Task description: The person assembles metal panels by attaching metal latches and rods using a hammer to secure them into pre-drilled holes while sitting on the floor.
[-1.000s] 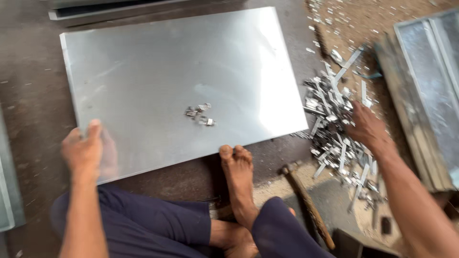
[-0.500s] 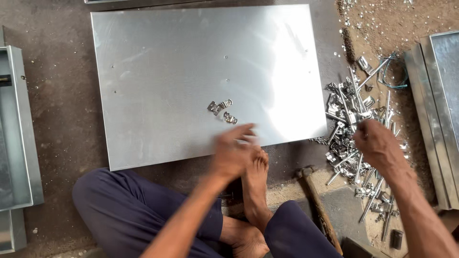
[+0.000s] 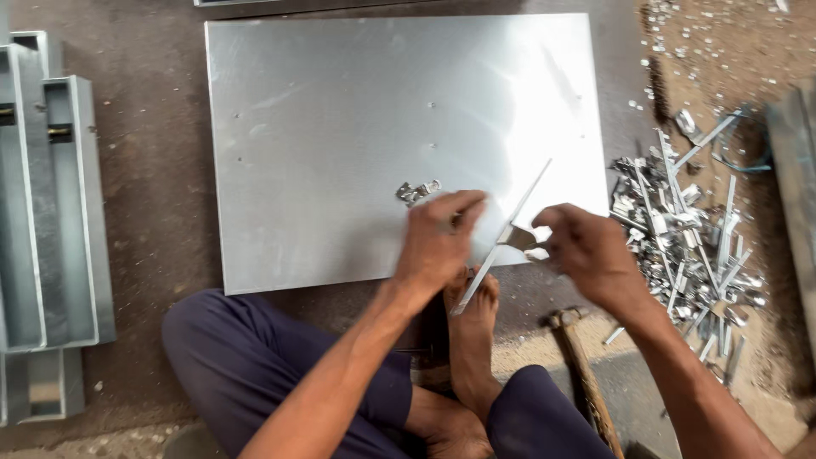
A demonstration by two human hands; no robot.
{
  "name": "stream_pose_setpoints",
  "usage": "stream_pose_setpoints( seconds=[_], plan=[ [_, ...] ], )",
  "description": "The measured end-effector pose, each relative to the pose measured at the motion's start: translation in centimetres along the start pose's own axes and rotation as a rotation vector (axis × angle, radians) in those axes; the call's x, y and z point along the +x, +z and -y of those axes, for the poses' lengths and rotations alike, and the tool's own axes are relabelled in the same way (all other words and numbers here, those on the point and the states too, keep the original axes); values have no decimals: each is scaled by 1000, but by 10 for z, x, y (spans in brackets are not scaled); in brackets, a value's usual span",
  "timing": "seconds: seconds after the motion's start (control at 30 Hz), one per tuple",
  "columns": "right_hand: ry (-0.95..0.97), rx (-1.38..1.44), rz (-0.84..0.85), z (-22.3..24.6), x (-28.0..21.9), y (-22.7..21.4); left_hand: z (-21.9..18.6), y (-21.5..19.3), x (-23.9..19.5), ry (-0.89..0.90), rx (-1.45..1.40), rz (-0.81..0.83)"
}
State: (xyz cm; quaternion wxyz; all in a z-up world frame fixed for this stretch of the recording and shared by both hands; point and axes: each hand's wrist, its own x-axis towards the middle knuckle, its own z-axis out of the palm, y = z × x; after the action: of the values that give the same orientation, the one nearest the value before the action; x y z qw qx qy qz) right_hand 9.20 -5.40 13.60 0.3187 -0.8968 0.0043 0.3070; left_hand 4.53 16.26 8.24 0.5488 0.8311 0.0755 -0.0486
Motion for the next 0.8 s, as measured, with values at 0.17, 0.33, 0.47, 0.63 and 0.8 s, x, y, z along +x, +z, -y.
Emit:
stream_pose_setpoints(
  seconds=[0.17,0.33,0.47,0.63,0.8],
  plan=[
    [149,418,-108,-29,9,18,50,-20,4,397,600,-176],
    [371,708,-47,-52,7,35,44,-28,9,336,532,-129],
    [473,886,65,-76,3,44,16,-55,-5,-270,535,201],
    [319,798,-21,-69,-16,64,30,-69,-21,196,438,-213],
    [-102,761,-205,-37,-27,74,62,-62,-8,236,490,-25]
  ],
)
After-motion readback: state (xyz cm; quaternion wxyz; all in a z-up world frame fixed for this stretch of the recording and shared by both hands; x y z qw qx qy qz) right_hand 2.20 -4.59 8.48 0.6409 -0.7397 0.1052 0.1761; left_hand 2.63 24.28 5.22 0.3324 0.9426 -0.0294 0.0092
